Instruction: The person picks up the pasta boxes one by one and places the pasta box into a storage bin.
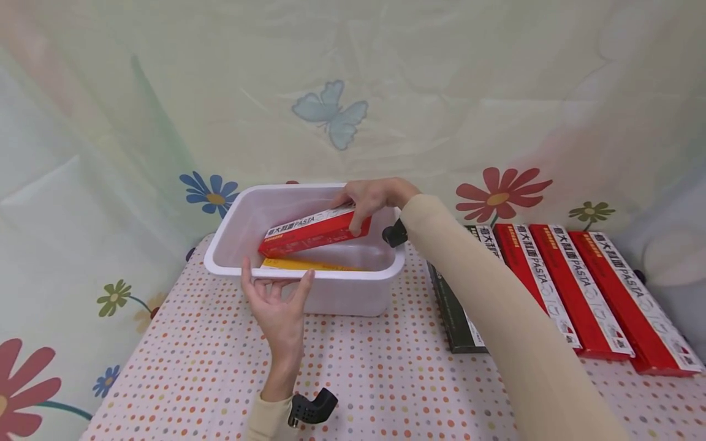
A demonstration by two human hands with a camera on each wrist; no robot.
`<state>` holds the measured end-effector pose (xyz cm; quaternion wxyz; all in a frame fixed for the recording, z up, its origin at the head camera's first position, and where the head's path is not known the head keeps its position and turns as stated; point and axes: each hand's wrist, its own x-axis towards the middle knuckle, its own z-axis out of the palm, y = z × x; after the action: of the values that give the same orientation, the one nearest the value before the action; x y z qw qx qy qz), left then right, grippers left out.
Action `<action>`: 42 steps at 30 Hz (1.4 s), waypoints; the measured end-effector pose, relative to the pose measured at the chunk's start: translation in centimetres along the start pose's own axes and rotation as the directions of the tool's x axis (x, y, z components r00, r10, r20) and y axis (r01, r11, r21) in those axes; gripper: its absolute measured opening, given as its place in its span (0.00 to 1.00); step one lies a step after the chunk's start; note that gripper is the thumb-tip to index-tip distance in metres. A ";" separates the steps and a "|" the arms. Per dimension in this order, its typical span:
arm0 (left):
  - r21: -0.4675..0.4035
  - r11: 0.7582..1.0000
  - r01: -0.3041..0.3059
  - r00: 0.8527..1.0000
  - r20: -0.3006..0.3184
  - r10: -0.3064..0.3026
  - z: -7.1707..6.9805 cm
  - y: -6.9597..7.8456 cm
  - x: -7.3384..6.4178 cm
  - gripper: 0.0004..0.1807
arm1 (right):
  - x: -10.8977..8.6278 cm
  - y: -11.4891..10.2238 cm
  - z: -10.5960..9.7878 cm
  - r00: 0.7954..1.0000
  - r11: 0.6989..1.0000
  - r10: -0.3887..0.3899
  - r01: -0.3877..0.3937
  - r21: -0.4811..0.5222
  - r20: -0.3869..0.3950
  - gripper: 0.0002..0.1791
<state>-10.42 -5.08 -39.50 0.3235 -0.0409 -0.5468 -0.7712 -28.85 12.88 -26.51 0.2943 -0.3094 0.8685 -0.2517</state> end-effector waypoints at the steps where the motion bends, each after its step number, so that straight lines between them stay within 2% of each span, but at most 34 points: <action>1: 0.002 1.000 -0.002 1.000 -0.001 0.002 0.0 0.0 0.0 0.59 | 0.0 0.1 0.0 1.000 1.000 0.005 -0.005 0.001 -0.001 0.45; 9: 0.005 1.000 -0.008 1.000 0.010 0.008 0.0 -0.1 0.0 0.59 | -0.4 0.8 -0.4 0.999 0.999 0.037 -0.037 0.034 0.000 0.43; 18: 0.025 1.000 0.007 1.000 0.009 -0.007 -0.2 -0.2 0.2 0.58 | -2.2 1.0 -0.9 0.995 0.992 -0.049 0.059 0.114 -0.090 0.41; 22: 0.026 1.000 0.014 1.000 0.002 -0.014 -0.5 -0.2 0.3 0.59 | -3.2 0.8 -0.3 0.991 0.988 -0.093 0.104 0.114 -0.093 0.40; 28: 0.020 1.000 0.020 1.000 -0.012 -0.020 -1.1 -0.3 0.6 0.60 | -3.8 1.0 0.7 0.990 0.989 -0.118 0.124 0.084 -0.073 0.39; 32: 0.010 1.000 0.027 1.000 -0.013 -0.027 -1.2 -0.4 0.7 0.60 | -4.6 0.7 0.7 0.981 0.985 -0.152 0.160 0.064 -0.120 0.37; 35: 0.003 1.000 0.031 0.999 -0.011 -0.031 -0.9 -0.4 0.8 0.60 | -6.1 0.3 0.8 0.960 0.980 -0.177 0.192 0.049 -0.215 0.35; 37: 0.000 1.000 0.027 1.000 -0.009 -0.027 -0.7 -0.4 0.9 0.59 | -7.4 0.2 1.2 0.934 0.977 -0.188 0.209 0.040 -0.304 0.34; 39: -0.007 1.000 0.022 1.000 -0.003 -0.022 -0.5 -0.4 0.9 0.60 | -9.1 0.1 2.0 0.899 0.977 -0.172 0.209 0.051 -0.403 0.34; 42: -0.017 1.000 0.018 1.000 0.007 -0.017 -0.2 -0.5 0.8 0.60 | -11.8 0.7 3.9 0.821 0.973 -0.134 0.216 0.084 -0.554 0.35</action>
<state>-11.27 -5.54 -39.72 0.3145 -0.0416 -0.5415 -0.7786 -19.05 20.42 -25.44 0.0322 -0.2818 0.8637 -0.4166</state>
